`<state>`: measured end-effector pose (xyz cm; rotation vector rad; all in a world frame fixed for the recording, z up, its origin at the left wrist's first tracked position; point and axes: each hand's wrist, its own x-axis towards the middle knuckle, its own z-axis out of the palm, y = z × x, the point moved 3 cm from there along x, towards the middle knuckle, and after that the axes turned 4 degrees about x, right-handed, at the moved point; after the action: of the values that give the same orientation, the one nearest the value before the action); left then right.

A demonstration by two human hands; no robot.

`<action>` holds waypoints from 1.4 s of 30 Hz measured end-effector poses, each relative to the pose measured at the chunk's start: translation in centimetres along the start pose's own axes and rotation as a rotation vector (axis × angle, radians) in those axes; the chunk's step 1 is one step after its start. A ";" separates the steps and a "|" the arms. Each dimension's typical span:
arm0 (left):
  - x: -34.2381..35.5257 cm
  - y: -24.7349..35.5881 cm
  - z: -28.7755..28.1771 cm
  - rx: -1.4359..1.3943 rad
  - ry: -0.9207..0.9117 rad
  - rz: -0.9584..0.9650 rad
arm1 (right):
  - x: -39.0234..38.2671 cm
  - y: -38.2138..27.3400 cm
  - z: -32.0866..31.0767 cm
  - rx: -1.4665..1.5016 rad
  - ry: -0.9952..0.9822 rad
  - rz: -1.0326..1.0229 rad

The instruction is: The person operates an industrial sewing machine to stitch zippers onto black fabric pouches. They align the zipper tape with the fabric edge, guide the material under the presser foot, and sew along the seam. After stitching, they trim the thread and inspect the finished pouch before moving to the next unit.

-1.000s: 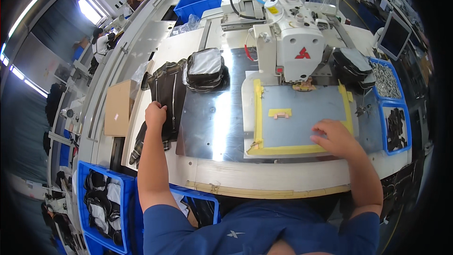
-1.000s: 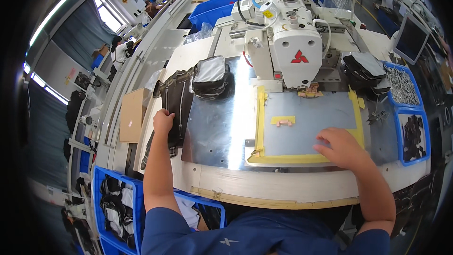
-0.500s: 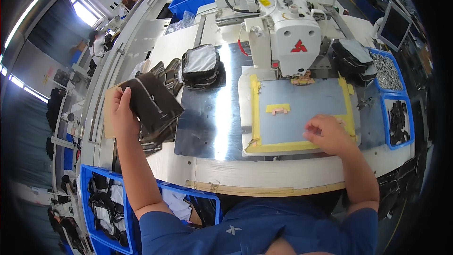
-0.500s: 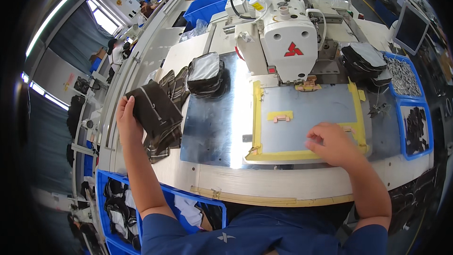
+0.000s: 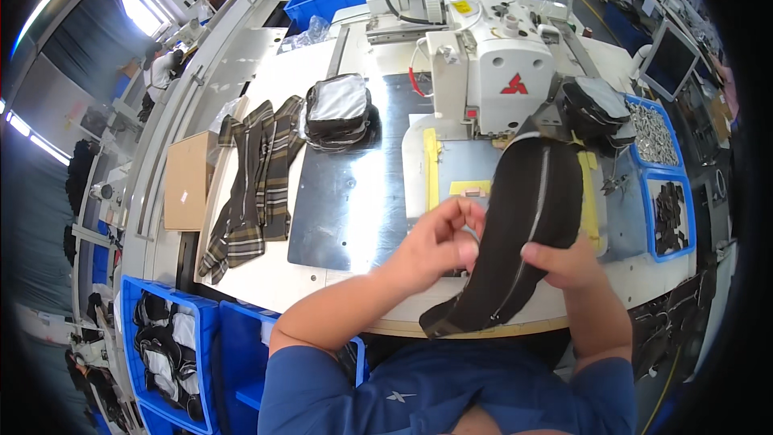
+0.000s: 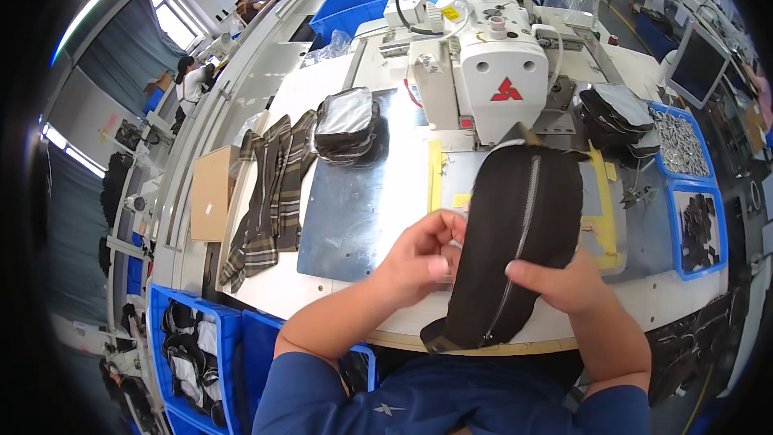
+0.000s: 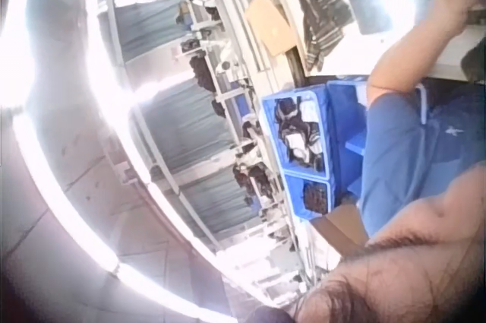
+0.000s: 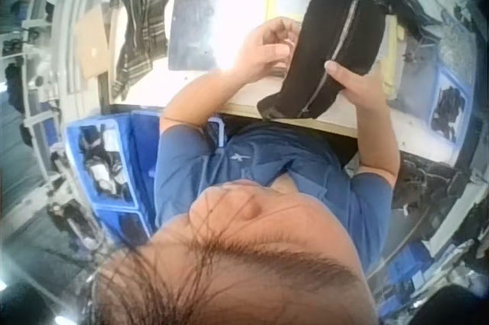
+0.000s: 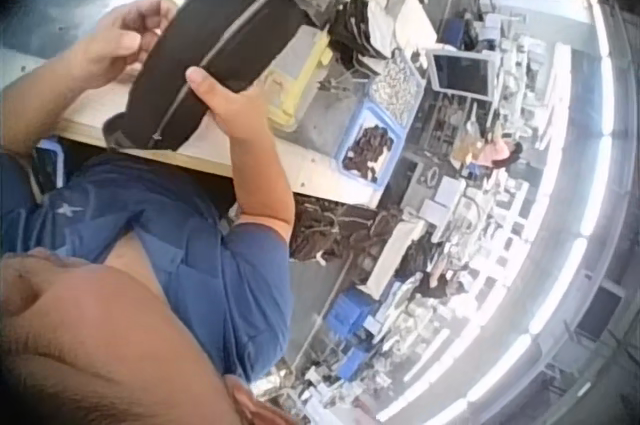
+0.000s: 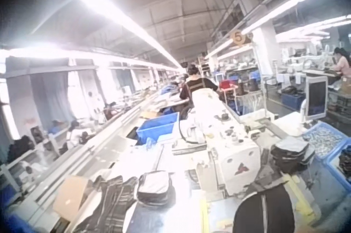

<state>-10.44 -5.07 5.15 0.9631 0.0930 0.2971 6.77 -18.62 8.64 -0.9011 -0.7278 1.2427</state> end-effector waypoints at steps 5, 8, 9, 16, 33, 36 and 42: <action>5.8 1.4 0.7 0.262 0.073 -0.211 | -0.9 1.6 -0.9 -0.319 0.028 0.062; 7.5 1.5 0.4 0.303 0.107 -0.184 | 0.8 -0.4 -2.2 -0.461 0.104 -0.014; 7.9 1.5 0.4 0.357 0.104 -0.214 | 1.4 -1.1 -3.1 -0.386 0.159 0.005; 8.0 0.2 1.1 0.472 -0.030 -0.182 | 5.1 -5.9 -5.1 -0.532 -0.027 -0.517; 7.0 0.1 2.0 0.790 -0.042 -0.075 | 4.5 -3.5 -6.7 -0.292 -0.031 0.233; 6.9 0.6 2.3 0.953 -0.118 0.089 | 4.3 -3.8 -6.3 -0.306 -0.069 0.196; 5.6 1.4 2.1 1.314 -0.048 0.509 | 3.7 -3.5 -4.8 -0.509 -0.103 0.278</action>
<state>-4.91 -4.36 7.80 2.3071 -0.0189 0.7134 13.29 -16.12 9.37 -1.3977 -1.0547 1.3796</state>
